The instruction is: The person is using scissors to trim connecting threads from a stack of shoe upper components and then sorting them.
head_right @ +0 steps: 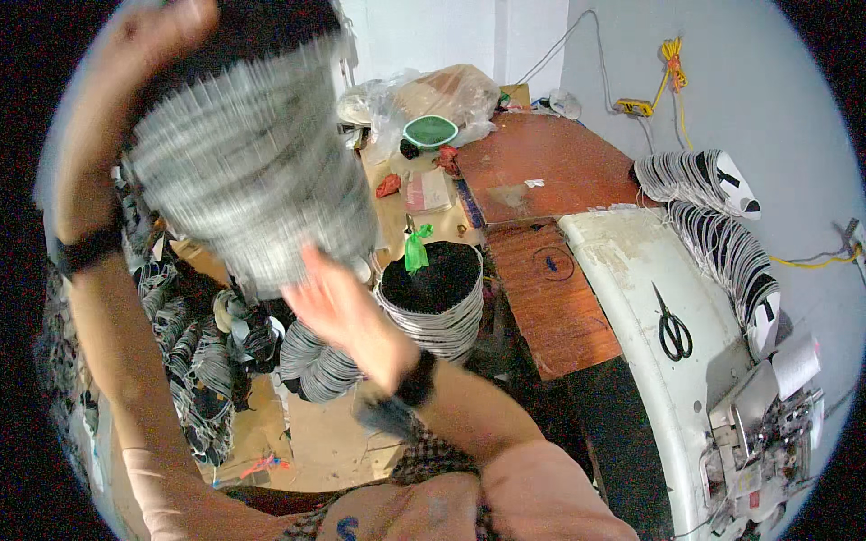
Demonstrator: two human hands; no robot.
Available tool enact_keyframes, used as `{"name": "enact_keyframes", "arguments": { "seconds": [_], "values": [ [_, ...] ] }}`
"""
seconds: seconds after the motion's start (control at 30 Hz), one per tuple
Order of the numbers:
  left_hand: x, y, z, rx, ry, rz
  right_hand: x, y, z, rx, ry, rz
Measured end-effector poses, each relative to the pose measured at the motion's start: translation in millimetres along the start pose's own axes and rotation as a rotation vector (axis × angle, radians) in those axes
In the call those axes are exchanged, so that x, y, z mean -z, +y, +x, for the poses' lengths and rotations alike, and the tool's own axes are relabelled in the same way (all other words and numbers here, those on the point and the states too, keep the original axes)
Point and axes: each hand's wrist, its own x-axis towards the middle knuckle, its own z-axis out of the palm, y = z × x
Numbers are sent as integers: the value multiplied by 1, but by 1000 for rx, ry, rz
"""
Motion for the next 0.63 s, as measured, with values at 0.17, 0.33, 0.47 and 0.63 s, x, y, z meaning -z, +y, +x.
{"name": "enact_keyframes", "arguments": {
  "seconds": [0.17, 0.33, 0.47, 0.63],
  "values": [
    [-77, 20, -104, 443, -366, -359, 93, 71, -120, -350, 91, 277],
    [-138, -16, -178, 83, -142, -149, 214, 87, -121, -370, -34, 306],
    [-197, -54, -262, 252, -90, -393, 245, 83, -146, -514, 461, -101],
    [-260, -107, -400, 115, -504, -170, 257, 33, -184, -841, 448, -784]
  ]
}}
